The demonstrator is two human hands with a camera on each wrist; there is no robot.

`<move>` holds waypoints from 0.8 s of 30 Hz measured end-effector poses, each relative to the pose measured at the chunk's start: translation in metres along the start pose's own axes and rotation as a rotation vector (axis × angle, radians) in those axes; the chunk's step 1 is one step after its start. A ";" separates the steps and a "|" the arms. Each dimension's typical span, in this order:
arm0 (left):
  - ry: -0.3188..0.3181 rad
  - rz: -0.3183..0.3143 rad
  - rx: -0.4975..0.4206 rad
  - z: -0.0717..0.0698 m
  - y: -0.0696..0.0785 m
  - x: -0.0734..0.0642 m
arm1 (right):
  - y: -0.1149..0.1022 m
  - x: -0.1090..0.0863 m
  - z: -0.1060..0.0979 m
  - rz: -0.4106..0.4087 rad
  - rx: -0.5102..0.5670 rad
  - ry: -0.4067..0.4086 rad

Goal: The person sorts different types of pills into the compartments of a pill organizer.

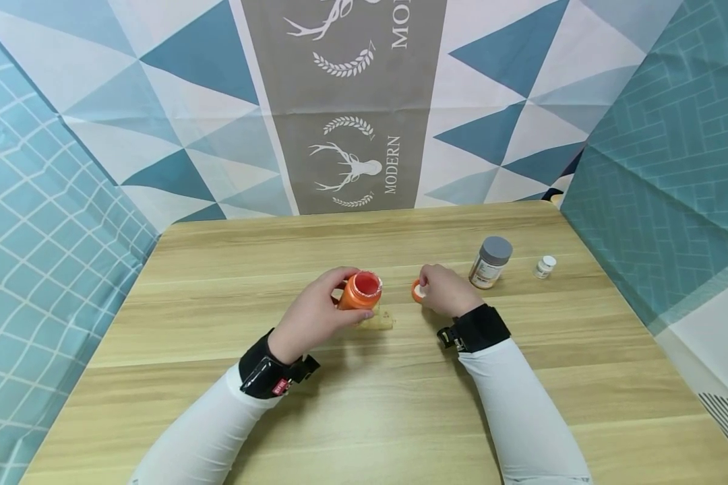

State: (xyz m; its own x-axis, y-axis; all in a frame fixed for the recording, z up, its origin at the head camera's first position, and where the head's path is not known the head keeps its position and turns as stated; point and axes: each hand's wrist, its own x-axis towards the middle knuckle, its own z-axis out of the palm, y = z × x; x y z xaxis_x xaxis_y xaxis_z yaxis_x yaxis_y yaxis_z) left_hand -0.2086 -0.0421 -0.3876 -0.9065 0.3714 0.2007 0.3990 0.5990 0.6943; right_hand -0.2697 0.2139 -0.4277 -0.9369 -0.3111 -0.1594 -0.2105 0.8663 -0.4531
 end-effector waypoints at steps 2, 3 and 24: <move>-0.006 0.001 -0.003 -0.001 0.001 0.000 | 0.003 0.000 0.001 -0.005 -0.010 -0.010; -0.010 0.002 -0.004 -0.001 0.001 0.001 | 0.003 0.000 0.001 -0.007 -0.015 -0.008; -0.100 -0.102 0.109 -0.003 -0.012 -0.007 | -0.042 -0.012 0.030 -0.342 -0.074 -0.014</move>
State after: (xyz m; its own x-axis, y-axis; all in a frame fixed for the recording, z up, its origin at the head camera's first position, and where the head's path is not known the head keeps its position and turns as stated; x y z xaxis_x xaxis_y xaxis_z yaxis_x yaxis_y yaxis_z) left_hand -0.2072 -0.0542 -0.3950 -0.9272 0.3697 0.0596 0.3229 0.7084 0.6276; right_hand -0.2413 0.1689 -0.4332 -0.8048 -0.5932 -0.0211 -0.5320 0.7366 -0.4176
